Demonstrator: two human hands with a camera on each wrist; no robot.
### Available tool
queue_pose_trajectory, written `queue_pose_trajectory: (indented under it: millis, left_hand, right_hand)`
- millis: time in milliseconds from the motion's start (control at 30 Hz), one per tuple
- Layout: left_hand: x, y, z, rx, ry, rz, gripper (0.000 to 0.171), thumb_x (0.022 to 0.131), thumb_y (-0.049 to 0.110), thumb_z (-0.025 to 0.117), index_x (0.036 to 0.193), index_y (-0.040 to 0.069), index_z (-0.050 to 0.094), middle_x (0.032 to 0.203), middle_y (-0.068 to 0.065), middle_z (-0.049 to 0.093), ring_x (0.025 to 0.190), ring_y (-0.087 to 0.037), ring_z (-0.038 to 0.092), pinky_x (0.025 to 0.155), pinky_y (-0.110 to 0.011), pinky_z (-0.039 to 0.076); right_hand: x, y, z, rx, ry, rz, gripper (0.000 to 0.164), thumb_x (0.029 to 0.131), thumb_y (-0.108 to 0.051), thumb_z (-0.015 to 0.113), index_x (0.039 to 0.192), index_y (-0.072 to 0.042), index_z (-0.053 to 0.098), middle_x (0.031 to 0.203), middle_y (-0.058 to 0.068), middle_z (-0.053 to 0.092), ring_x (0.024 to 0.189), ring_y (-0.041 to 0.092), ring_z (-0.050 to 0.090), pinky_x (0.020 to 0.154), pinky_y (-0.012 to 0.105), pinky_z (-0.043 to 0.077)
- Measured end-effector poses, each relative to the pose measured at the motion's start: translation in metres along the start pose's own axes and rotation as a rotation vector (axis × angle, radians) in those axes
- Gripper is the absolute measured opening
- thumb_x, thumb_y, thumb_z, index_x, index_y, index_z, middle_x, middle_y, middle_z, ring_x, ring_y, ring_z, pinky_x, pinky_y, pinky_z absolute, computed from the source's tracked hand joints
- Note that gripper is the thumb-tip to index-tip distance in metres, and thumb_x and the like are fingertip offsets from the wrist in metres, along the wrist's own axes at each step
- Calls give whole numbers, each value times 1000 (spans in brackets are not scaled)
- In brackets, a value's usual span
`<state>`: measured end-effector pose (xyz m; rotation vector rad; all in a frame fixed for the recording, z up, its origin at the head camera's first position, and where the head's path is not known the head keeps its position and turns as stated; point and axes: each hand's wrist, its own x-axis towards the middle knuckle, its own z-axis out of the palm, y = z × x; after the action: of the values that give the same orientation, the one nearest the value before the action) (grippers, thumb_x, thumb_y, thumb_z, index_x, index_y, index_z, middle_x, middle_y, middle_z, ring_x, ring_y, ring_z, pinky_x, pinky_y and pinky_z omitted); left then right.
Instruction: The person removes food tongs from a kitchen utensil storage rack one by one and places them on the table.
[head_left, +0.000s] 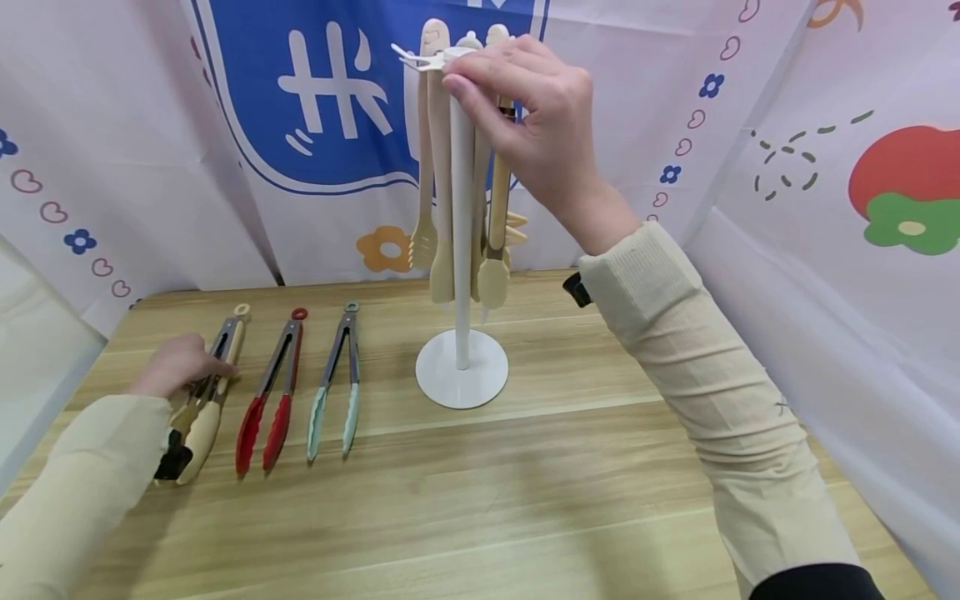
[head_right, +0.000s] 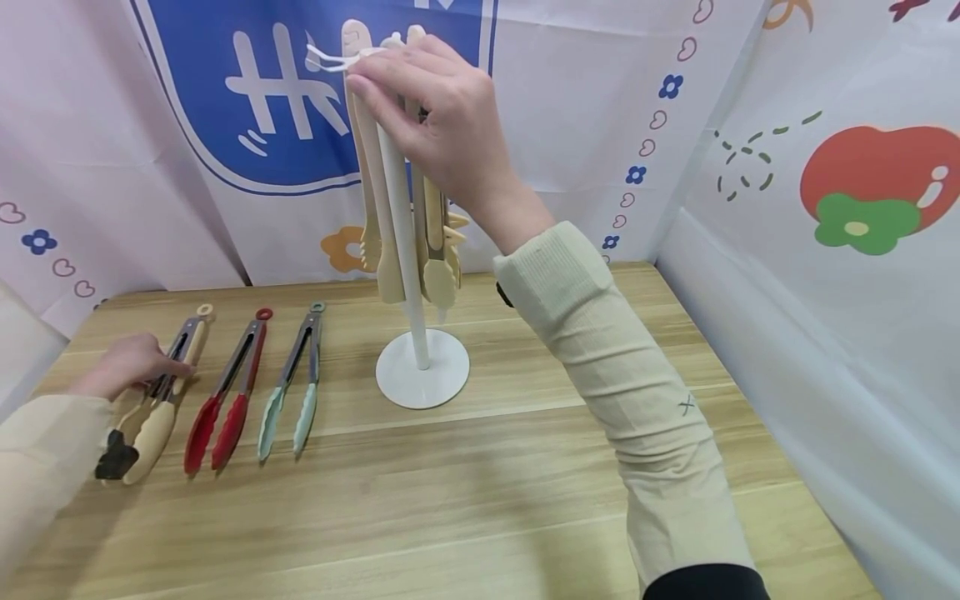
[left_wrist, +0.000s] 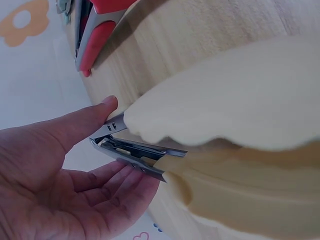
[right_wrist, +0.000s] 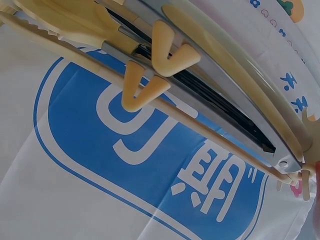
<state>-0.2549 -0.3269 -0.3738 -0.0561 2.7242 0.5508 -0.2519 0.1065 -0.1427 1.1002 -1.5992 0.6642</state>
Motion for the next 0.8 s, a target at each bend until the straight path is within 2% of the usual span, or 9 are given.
queue_pose_trajectory:
  millis: [300, 600, 800]
  left_hand:
    - [3, 1, 1, 0, -10, -38, 40, 76, 28, 68, 73, -1, 41, 65, -9, 42, 59, -20, 41, 52, -29, 40]
    - [4, 0, 3, 35, -10, -16, 38, 78, 28, 66, 66, 5, 38, 62, -5, 38, 57, -17, 38, 51, -28, 36]
    - [4, 3, 2, 58, -7, 6, 38, 78, 27, 66, 65, 5, 39, 62, -6, 39, 58, -19, 39, 51, -30, 37]
  right_hand:
    - [0, -1, 1, 1, 3, 9, 15, 85, -12, 63, 87, 0, 72, 86, 8, 70, 77, 19, 60, 75, 22, 45]
    - [0, -1, 2, 2, 12, -2, 14, 85, -12, 64, 87, 0, 72, 85, 8, 70, 75, 19, 59, 73, 22, 44]
    - [0, -1, 2, 4, 14, 8, 14, 85, -12, 64, 88, 0, 72, 86, 8, 70, 77, 19, 60, 75, 23, 45]
